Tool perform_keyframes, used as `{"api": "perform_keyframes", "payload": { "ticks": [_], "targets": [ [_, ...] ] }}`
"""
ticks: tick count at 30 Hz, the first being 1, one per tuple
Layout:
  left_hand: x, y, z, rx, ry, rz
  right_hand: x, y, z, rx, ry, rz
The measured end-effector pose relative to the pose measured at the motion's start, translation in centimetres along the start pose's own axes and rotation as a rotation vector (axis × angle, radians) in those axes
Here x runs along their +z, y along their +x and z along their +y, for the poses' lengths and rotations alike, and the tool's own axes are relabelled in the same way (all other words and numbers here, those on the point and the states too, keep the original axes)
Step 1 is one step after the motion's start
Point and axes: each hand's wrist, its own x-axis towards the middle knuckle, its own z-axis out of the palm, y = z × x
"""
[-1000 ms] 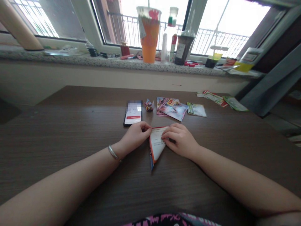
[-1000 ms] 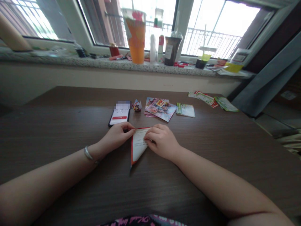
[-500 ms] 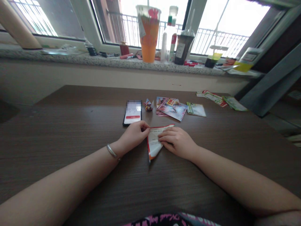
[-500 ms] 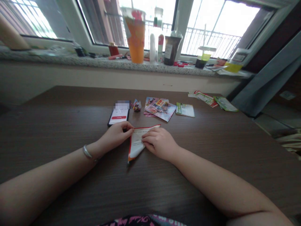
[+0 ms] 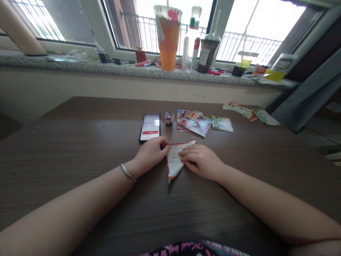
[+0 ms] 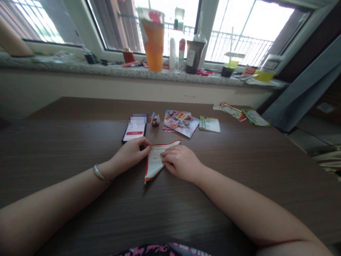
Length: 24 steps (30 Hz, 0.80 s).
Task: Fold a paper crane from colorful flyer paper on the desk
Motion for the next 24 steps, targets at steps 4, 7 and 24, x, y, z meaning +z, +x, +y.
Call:
{"api": "perform_keyframes", "payload": {
  "ticks": [4,7,24],
  "targets": [
    [-0.09,-0.03,0.13,0.017,0.035,-0.009,-0.07,0.07,0.31,-0.046,-0.044,-0.012],
    [-0.21,-0.14,0.24,0.020,0.102,-0.003,-0.06,0.07,0.45,-0.055,-0.058,-0.027],
    [-0.16,-0.72,0.42,0.119,0.394,0.028,-0.09,-0.17,0.75,-0.024,-0.019,-0.083]
  ]
}}
